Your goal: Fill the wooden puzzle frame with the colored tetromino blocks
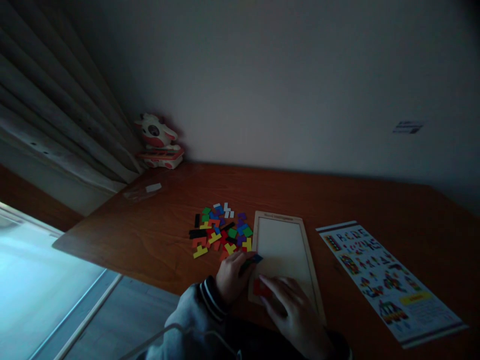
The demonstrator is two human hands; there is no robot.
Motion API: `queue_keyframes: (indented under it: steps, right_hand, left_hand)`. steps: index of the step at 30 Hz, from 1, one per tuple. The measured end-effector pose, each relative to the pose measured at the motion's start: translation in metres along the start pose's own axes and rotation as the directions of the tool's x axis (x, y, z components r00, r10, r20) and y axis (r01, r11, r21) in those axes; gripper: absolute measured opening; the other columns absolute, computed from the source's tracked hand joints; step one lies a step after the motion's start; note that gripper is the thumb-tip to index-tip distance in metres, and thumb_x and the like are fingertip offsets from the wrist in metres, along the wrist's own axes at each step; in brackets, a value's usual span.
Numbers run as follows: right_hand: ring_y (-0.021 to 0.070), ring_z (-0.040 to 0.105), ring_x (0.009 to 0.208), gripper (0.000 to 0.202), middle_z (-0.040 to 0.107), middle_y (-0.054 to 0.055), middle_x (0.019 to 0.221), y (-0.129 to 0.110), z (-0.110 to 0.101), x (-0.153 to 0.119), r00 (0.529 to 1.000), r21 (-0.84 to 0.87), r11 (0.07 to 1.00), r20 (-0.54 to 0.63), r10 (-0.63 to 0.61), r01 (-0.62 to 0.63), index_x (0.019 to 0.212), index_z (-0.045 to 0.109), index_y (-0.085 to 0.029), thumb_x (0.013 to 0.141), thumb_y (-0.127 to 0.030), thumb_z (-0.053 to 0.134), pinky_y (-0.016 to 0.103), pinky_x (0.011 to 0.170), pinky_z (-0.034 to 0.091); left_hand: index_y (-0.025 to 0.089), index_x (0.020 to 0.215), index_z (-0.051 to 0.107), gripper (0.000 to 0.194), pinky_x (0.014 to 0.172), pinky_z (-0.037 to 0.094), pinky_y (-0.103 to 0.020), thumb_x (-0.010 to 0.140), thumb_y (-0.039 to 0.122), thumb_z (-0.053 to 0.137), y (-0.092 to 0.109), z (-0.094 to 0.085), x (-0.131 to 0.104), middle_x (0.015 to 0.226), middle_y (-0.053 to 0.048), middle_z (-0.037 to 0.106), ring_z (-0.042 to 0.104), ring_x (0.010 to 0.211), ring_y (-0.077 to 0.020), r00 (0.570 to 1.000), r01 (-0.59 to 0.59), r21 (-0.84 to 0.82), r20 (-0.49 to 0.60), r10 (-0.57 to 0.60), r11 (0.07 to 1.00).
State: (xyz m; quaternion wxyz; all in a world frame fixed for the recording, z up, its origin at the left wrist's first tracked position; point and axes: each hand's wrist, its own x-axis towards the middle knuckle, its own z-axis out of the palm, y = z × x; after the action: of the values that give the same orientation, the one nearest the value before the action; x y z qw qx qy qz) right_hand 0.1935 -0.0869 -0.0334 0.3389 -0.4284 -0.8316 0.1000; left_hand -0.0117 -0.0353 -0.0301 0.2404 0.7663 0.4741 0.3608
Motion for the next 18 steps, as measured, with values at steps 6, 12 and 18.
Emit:
queue_keyframes:
  steps: [6,12,18]
  right_hand:
    - [0.0230,0.067,0.109,0.029,0.068,0.009,0.122,0.007,0.003,0.000,0.985,-0.005,0.998,-0.163,0.062,-0.063,0.121,0.064,-0.024,0.093,-0.019,0.057,0.037,0.088,0.060]
    - [0.0209,0.068,0.107,0.033,0.071,0.007,0.119,0.007,0.000,-0.001,0.990,0.073,0.997,-0.140,0.007,0.003,0.125,0.064,-0.025,0.093,-0.018,0.058,0.034,0.088,0.061]
    - [0.0207,0.070,0.101,0.028,0.072,0.008,0.112,0.014,-0.001,-0.005,0.942,0.106,0.979,-0.271,0.198,-0.175,0.122,0.064,-0.023,0.096,-0.022,0.052,0.033,0.085,0.061]
  left_hand:
    - [0.020,0.117,0.068,0.024,0.075,0.058,-0.027,0.096,0.024,0.056,0.002,-0.001,-0.001,0.092,-0.006,0.073,0.070,0.081,-0.0176,0.989,-0.149,0.011,-0.016,0.149,0.989]
    - [0.019,0.122,0.065,0.030,0.070,0.058,-0.025,0.098,0.034,0.056,0.002,0.001,-0.004,0.086,-0.006,0.074,0.070,0.074,-0.0162,0.962,-0.272,0.005,-0.024,0.272,0.962]
    - [0.020,0.102,0.072,0.018,0.071,0.059,-0.021,0.096,0.033,0.061,0.004,0.000,-0.003,0.087,-0.004,0.076,0.073,0.076,-0.0142,0.982,-0.166,-0.044,-0.098,0.161,0.985]
